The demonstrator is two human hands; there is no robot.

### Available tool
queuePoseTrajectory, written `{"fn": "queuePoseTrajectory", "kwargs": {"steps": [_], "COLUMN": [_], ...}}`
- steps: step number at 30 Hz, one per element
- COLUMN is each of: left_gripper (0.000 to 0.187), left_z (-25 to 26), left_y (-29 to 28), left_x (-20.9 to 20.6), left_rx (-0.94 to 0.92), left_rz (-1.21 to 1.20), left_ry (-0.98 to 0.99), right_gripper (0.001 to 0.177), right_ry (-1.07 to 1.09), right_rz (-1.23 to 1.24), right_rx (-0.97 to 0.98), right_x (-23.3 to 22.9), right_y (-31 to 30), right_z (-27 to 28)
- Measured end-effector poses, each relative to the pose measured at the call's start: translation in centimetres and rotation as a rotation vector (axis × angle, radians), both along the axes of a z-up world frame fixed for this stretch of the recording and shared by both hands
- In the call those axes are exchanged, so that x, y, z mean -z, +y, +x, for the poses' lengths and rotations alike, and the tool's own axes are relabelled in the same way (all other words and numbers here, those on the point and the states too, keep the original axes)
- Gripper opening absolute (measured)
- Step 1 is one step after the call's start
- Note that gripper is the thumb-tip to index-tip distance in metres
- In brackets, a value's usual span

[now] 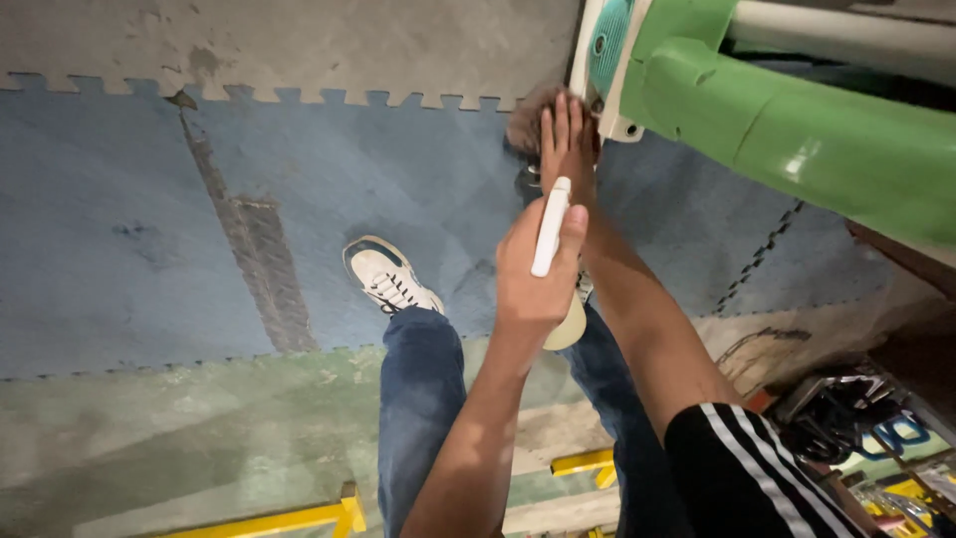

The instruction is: Cleaning a piece of gym equipment using a spray bottle and a cloth.

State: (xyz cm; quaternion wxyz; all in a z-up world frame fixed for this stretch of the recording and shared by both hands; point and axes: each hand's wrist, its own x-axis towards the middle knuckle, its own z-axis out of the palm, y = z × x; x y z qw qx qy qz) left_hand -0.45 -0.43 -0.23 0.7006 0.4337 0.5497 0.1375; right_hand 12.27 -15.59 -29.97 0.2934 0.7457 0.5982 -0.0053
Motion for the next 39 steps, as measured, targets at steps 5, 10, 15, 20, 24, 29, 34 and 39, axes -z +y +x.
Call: {"fn": "queuePoseTrajectory", "kwargs": {"steps": [5, 10, 15, 20, 24, 29, 34, 39], "left_gripper": [0.028, 0.03, 0.029, 0.03, 0.03, 0.032, 0.034, 0.032], "left_z": [0.8, 1.0, -0.1, -0.1, -0.1, -0.9, -1.3, -1.9], "left_y": [-0.6, -1.7, -2.4, -3.2, -4.2, -7.1, -8.5, -9.1], "left_x": [-0.9, -0.9, -0.6, -1.7, -2.0, -0.9, -1.0, -0.9], "left_rx": [0.038, 0.054, 0.192, 0.232, 0.223, 0.293, 0.347, 0.395], "left_rz": [0.023, 0.023, 0.015, -0.015, -0.054, 0.006, 0.018, 0.033], "left_ry": [0.004, -0.029, 0.061, 0.068, 0.033, 0.051, 0.079, 0.12], "right_gripper": [0.061, 0.06, 0.053, 0.046, 0.047, 0.053, 0.062, 0.053], "right_ry": [0.412, 0.746, 0.669, 0.513, 0.752, 0.77, 0.532, 0.533], "right_rz": [0.196, 0.509, 0.776, 0.487, 0.69, 0.534, 0.335, 0.325], "right_rx": [0.348, 0.697, 0.448, 0.434, 0.89, 0.987, 0.371, 0.602], "right_x": [-0.4, -1.0, -1.9, -3.0, -0.7, 1.4, -1.2, 0.1], "right_y": [-2.9, -2.7, -4.2, -5.5, -3.5, -5.2, -9.1, -6.1], "right_z": [-0.4, -1.3, -1.7, 0.0, 3.1, -0.4, -4.2, -2.1]}}
